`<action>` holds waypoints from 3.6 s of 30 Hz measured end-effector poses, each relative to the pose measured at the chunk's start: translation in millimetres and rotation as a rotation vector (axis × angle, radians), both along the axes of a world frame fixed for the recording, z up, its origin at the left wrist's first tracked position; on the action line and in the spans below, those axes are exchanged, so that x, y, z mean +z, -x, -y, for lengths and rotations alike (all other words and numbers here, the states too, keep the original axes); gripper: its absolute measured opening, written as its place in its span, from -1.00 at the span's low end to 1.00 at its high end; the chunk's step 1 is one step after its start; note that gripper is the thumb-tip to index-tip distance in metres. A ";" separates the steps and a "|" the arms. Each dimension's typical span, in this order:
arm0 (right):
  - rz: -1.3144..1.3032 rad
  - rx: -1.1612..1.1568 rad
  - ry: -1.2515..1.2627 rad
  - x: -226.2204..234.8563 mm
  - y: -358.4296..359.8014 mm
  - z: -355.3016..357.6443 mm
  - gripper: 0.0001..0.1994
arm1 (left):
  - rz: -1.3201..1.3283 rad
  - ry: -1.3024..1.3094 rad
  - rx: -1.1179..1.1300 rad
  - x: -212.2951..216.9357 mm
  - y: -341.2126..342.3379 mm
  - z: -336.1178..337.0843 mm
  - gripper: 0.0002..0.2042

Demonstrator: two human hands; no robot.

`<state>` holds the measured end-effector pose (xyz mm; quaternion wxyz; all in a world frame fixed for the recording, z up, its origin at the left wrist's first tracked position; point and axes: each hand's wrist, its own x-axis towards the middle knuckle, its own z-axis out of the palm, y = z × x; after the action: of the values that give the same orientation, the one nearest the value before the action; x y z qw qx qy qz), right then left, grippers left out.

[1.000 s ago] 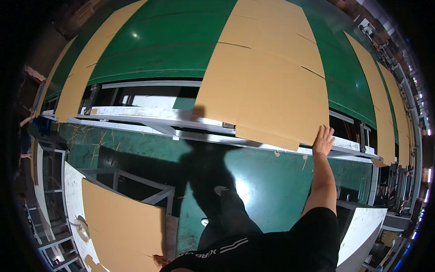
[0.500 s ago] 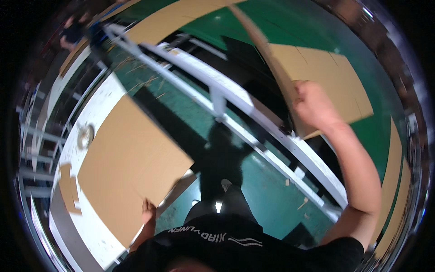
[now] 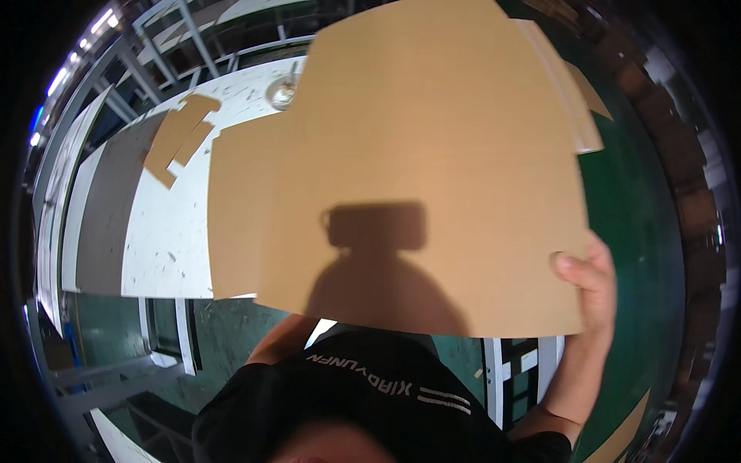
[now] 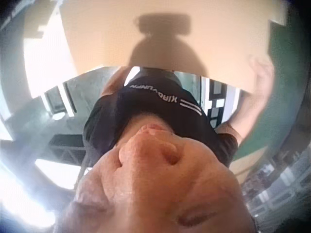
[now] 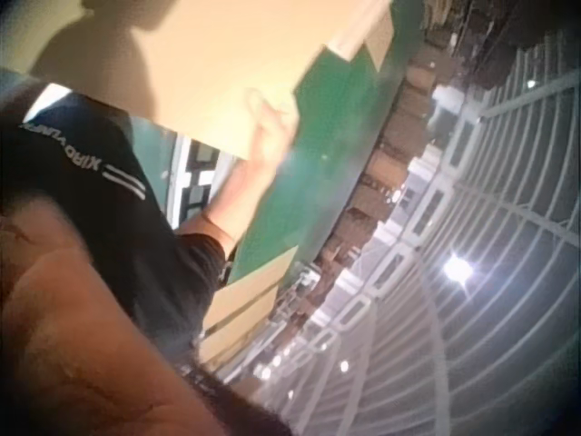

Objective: The person uses a utility knife to cut large sheets of cardboard on a metal workbench. They align the cardboard, score the material along pre-marked lines, and separate the pieces. The person handles the cardboard with both hands to ensure straight cuts and moves the cut sections aside.

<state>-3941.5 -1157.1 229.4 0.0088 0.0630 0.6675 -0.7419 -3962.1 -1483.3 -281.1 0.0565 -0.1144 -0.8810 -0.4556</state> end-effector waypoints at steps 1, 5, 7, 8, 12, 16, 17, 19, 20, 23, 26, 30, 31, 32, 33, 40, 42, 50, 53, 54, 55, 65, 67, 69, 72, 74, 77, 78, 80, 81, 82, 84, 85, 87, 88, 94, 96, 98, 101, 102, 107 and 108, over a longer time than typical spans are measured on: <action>0.025 0.052 0.008 -16.3 6.9 19.4 -0.47 | 0.002 0.015 -0.009 4.0 -0.2 -3.2 -0.59; 0.196 0.273 0.150 -113.1 48.5 113.0 -0.53 | 0.010 0.055 -0.090 5.6 -12.5 1.8 -0.59; 0.225 0.394 -0.079 -173.7 62.4 162.0 -0.61 | -0.042 0.108 -0.142 3.2 -39.8 16.7 -0.58; 0.191 0.428 0.034 -207.0 60.4 189.1 -0.64 | -0.079 0.140 -0.172 -3.4 -56.0 23.1 -0.58; 0.182 0.472 0.194 -359.6 51.6 234.3 -0.69 | 0.237 0.372 -0.384 29.8 -98.4 39.1 -0.57; 0.097 0.472 -0.227 -476.6 65.7 220.5 -0.73 | 0.350 0.246 -0.017 138.0 -102.8 46.9 -0.54; 0.061 0.507 -0.408 -498.7 68.5 213.4 -0.75 | 0.135 0.254 0.137 161.9 -84.6 36.3 -0.54; -0.143 0.541 -0.582 -466.2 72.6 210.0 -0.77 | 0.093 0.397 0.101 156.1 -55.5 22.3 -0.50; -0.158 0.552 -0.574 -462.5 77.3 197.9 -0.76 | 0.070 0.465 0.070 150.2 -44.4 15.1 -0.48; -0.206 0.241 -0.683 -433.8 114.0 124.8 -0.72 | 0.088 0.785 -0.084 109.1 -25.5 -0.6 -0.48; -0.228 -0.518 -1.137 -467.3 163.8 -48.7 -0.57 | 0.004 0.813 -0.112 84.8 -19.8 -3.6 -0.56; 0.510 -0.897 -0.078 -469.9 177.6 -204.8 -0.53 | 0.041 0.754 -0.165 92.5 -15.4 0.3 -0.60; 0.330 -0.369 0.771 -524.0 171.1 -349.7 -0.50 | -0.010 0.667 -0.196 79.5 1.1 -12.0 -0.60; 0.315 -0.578 0.559 -510.4 180.7 -285.9 -0.59 | 0.021 0.722 -0.143 83.1 -16.2 -0.5 -0.60; 0.327 -0.797 0.252 -455.9 181.4 -232.7 -0.67 | 0.069 0.730 -0.125 89.6 -24.5 2.4 -0.60; -0.401 0.035 -0.636 -278.6 87.9 -36.4 -0.46 | -0.005 0.654 -0.079 79.3 -19.4 0.3 -0.65; -0.621 0.365 -0.855 -281.5 68.9 44.5 -0.40 | -0.042 0.630 -0.080 76.3 -18.6 1.1 -0.65; -0.727 0.623 -1.629 -431.2 52.7 132.8 -0.40 | 0.025 0.429 -0.126 60.1 -17.8 20.7 -0.46; -0.518 0.894 -1.613 -409.1 58.6 124.4 -0.31 | 0.125 0.395 0.080 79.0 0.1 50.6 -0.38; -0.391 0.835 -1.517 -396.4 69.6 122.2 -0.29 | 0.136 0.415 0.192 84.5 9.1 73.5 -0.36; -0.281 0.786 -1.414 -383.0 87.3 121.5 -0.25 | -0.079 0.538 0.420 28.7 4.7 123.0 -0.30; -0.012 0.030 -1.251 -449.9 412.5 47.4 -0.39 | 0.822 0.400 1.174 44.2 165.9 447.4 -0.35; 0.427 0.091 -0.351 -457.1 448.0 13.7 -0.56 | 0.722 -0.353 1.099 49.1 192.8 451.7 -0.28; 0.626 0.108 -0.135 -431.6 467.1 14.6 -0.69 | 0.756 -0.584 0.950 70.2 209.6 433.9 -0.23; 0.545 0.007 -0.170 -423.9 464.2 34.0 -0.66 | 0.733 -0.224 1.160 60.4 222.8 427.4 -0.27; 0.450 -0.064 -0.178 -435.4 461.8 29.7 -0.62 | 0.589 -0.041 1.142 41.1 226.6 425.4 -0.24; 0.289 -0.193 -0.371 -455.4 451.0 21.9 -0.64 | 0.775 0.404 1.215 39.1 248.7 404.5 -0.19; 0.230 -0.238 -0.426 -459.7 445.8 18.1 -0.61 | 0.822 0.499 1.309 49.5 271.1 377.7 -0.18; 0.252 -0.241 -0.565 -462.1 446.3 15.0 -0.58 | 0.759 0.518 1.356 52.9 277.1 361.1 -0.21; 0.264 -0.240 -0.633 -463.5 445.8 14.6 -0.57 | 0.728 0.528 1.380 54.4 276.6 359.5 -0.22; 0.268 -0.221 -0.627 -465.1 444.9 13.6 -0.53 | 0.721 0.550 1.379 52.6 275.1 360.5 -0.24; 0.248 -0.210 -0.584 -468.0 445.6 13.2 -0.51 | 0.691 0.583 1.388 48.9 269.8 363.1 -0.27; 0.238 -0.205 -0.563 -469.9 444.9 12.5 -0.50 | 0.697 0.612 1.374 47.4 264.1 363.7 -0.29; 0.270 -0.204 -0.763 -471.2 446.5 7.0 -0.46 | 0.703 0.669 1.346 48.2 256.5 362.6 -0.33; 0.286 -0.201 -0.863 -471.0 447.4 5.3 -0.45 | 0.631 0.622 1.298 49.0 248.0 360.6 -0.41; 0.152 -0.223 -1.012 -464.1 444.5 10.4 -0.40 | 0.080 0.598 0.639 63.4 174.1 233.1 -0.53; 0.094 -0.177 -1.014 -476.8 448.5 -0.7 -0.39 | 0.045 0.491 0.273 86.2 135.3 148.7 -0.43; 0.053 -0.106 -1.101 -467.9 449.0 11.3 -0.39 | 0.052 0.914 -0.219 44.7 56.4 83.5 -0.29; 0.000 -0.186 -1.271 -453.8 432.9 26.2 -0.38 | 0.311 0.240 -0.265 121.0 37.6 10.7 -0.31; 0.052 -0.165 -1.223 -458.2 433.4 21.4 -0.33 | 0.293 0.263 -0.250 118.1 32.4 2.3 -0.32; 0.098 -0.103 -0.972 -486.1 442.9 1.8 -0.22 | 0.076 0.353 -0.189 89.6 23.0 -5.4 -0.31; 0.085 -0.099 -0.945 -488.5 440.4 2.0 -0.21 | 0.047 0.353 -0.182 87.1 20.6 -5.3 -0.30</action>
<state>-4382.0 -1159.2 -259.2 -0.0291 0.1220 0.9271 -0.3532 -3982.7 -1478.0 -194.0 -0.0264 -0.1910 -0.9342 -0.3000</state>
